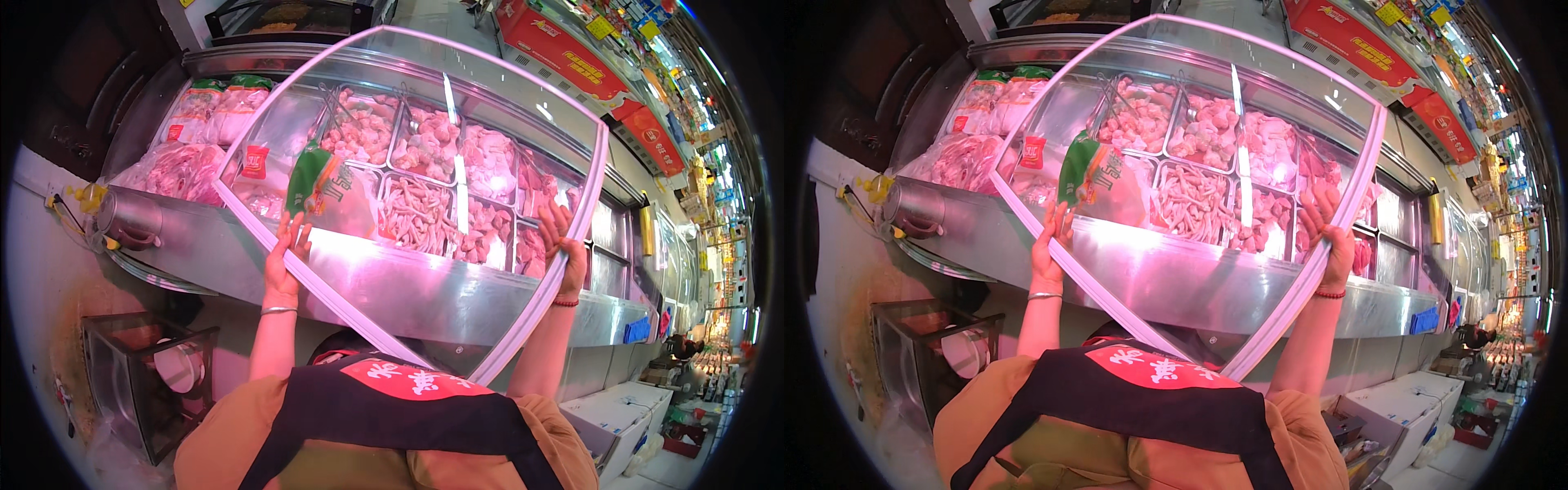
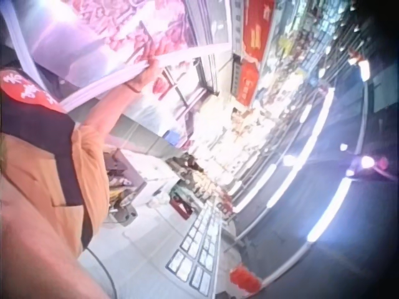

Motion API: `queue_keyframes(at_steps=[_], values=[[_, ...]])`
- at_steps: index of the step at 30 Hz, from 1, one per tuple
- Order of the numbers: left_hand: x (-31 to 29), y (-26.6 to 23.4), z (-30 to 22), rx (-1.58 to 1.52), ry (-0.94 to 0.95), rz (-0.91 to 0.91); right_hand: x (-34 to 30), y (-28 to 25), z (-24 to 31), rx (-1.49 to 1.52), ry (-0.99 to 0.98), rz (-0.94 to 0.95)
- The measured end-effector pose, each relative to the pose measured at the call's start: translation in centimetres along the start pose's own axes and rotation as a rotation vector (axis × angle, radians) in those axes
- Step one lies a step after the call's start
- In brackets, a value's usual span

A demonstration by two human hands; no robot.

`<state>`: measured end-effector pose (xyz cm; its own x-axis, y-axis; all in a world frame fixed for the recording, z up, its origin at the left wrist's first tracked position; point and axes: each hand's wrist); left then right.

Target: The person cleans the interior and exterior surfaces of a refrigerated meat display case. They remove glass panels, wipe the stainless steel shelves and glass with a cloth, and then reassemble the panels. The person also handles packaged food items and raw meat trays during the process.

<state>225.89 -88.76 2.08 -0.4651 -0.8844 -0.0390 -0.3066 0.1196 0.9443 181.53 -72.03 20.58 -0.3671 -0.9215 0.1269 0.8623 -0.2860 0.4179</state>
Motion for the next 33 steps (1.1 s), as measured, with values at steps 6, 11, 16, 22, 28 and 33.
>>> queue_keyframes(at_steps=[6,11,16,22,28,33], values=[[1.2,-1.4,2.8,0.035,0.009,-0.102,4.2,-4.8,-2.9,0.047,0.145,-0.011],[2.3,-1.7,4.8,0.096,0.035,-0.165,7.4,-8.2,-4.7,0.099,0.172,0.020],[3.8,-1.5,6.2,0.139,0.061,-0.186,9.9,-9.9,-5.4,0.047,0.187,0.079],[3.9,-0.1,8.9,0.134,0.075,-0.261,11.0,-15.1,-7.9,0.182,0.213,0.108],[4.6,2.5,13.3,0.074,0.029,-0.351,12.2,-22.3,-9.8,0.111,0.422,-0.012],[6.2,3.8,19.6,-0.067,0.003,-0.546,15.3,-29.4,-11.6,-0.234,0.724,-0.271]])
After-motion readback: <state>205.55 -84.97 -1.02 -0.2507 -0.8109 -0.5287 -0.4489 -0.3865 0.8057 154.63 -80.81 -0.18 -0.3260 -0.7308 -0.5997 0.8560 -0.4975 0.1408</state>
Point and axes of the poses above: each hand's wrist, its own x-axis towards the middle knuckle, its own y-axis out of the palm, z = x × y, and after that the axes turned 12 degrees about z, right-handed
